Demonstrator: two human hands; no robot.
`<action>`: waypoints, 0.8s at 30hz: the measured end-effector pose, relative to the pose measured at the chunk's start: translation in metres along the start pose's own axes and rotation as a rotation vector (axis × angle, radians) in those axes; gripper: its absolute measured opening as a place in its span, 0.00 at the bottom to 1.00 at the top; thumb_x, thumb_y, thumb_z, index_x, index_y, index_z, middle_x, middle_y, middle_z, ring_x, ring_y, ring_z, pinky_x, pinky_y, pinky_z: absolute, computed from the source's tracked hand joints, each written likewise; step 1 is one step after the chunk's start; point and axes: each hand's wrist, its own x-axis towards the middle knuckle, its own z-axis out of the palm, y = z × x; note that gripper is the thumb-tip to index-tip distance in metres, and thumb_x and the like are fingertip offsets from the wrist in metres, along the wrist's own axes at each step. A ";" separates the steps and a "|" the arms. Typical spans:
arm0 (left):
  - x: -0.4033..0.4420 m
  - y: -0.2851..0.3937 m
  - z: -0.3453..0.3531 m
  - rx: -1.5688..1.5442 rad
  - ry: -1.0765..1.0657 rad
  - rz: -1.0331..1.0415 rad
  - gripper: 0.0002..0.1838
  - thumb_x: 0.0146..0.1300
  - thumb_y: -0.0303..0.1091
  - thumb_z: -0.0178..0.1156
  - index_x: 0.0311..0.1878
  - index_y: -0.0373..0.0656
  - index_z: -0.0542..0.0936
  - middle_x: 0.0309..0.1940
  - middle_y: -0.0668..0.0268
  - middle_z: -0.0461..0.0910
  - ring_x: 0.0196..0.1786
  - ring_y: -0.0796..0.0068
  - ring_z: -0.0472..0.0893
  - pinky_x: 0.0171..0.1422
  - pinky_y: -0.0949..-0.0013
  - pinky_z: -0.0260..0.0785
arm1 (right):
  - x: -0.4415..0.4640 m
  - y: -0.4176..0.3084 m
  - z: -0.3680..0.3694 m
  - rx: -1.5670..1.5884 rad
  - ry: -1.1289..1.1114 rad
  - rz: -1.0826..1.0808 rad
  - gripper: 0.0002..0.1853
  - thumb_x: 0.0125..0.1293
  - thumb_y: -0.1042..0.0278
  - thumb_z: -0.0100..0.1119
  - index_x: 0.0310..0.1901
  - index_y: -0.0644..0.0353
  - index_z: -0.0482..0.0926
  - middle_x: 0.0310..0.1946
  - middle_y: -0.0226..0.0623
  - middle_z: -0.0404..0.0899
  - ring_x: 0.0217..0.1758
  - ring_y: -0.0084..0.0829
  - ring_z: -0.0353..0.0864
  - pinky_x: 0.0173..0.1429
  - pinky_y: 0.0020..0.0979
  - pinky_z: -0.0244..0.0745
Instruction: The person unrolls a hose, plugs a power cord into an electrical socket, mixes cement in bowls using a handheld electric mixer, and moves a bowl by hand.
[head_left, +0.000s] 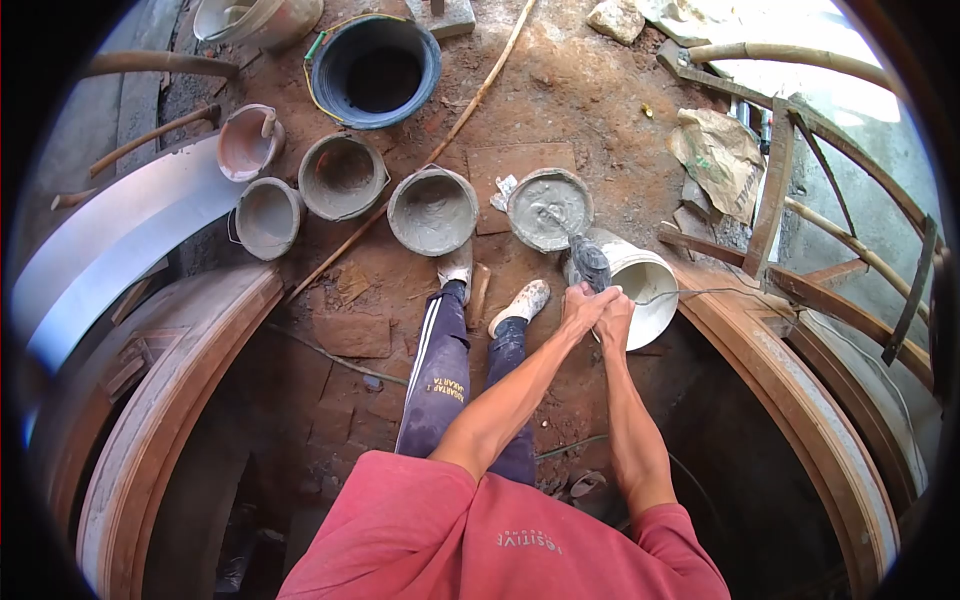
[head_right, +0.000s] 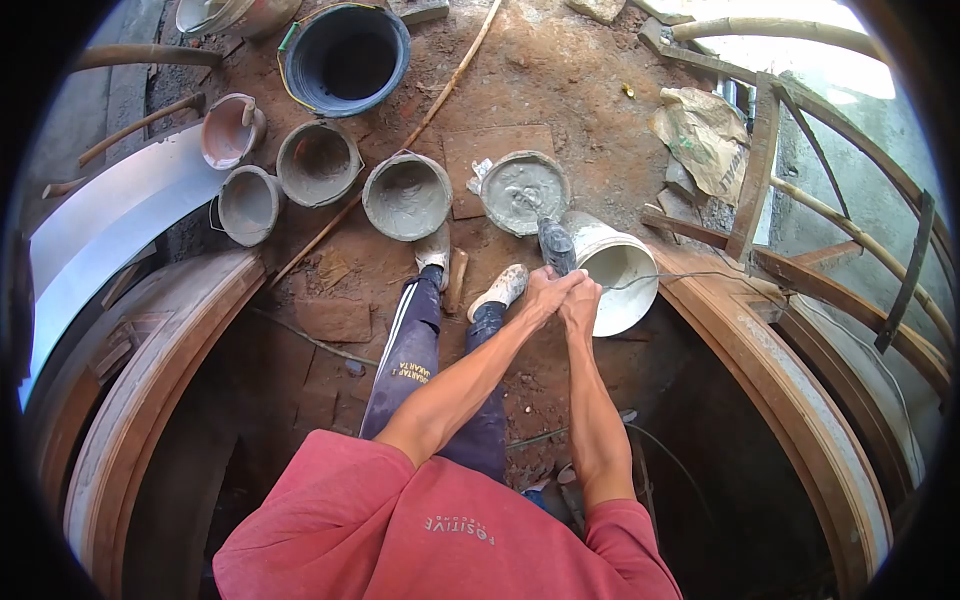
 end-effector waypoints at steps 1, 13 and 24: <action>0.002 -0.002 0.001 -0.028 0.000 -0.012 0.29 0.37 0.55 0.70 0.22 0.33 0.76 0.25 0.56 0.79 0.29 0.68 0.78 0.36 0.64 0.71 | 0.001 0.001 0.001 -0.009 0.004 -0.007 0.19 0.55 0.60 0.59 0.20 0.71 0.72 0.18 0.56 0.75 0.24 0.52 0.79 0.26 0.43 0.69; 0.010 -0.011 -0.004 -0.072 -0.020 -0.003 0.28 0.36 0.54 0.71 0.21 0.34 0.76 0.24 0.60 0.79 0.27 0.72 0.77 0.33 0.67 0.70 | -0.002 -0.016 0.001 0.059 0.000 0.071 0.17 0.56 0.63 0.58 0.22 0.73 0.73 0.19 0.58 0.75 0.27 0.53 0.80 0.26 0.43 0.69; 0.008 0.000 -0.018 -0.025 -0.047 -0.020 0.27 0.37 0.53 0.71 0.23 0.33 0.77 0.25 0.59 0.80 0.28 0.72 0.78 0.33 0.67 0.71 | -0.003 -0.022 0.008 0.111 0.026 0.100 0.19 0.57 0.62 0.57 0.23 0.74 0.74 0.19 0.60 0.75 0.26 0.51 0.81 0.26 0.42 0.70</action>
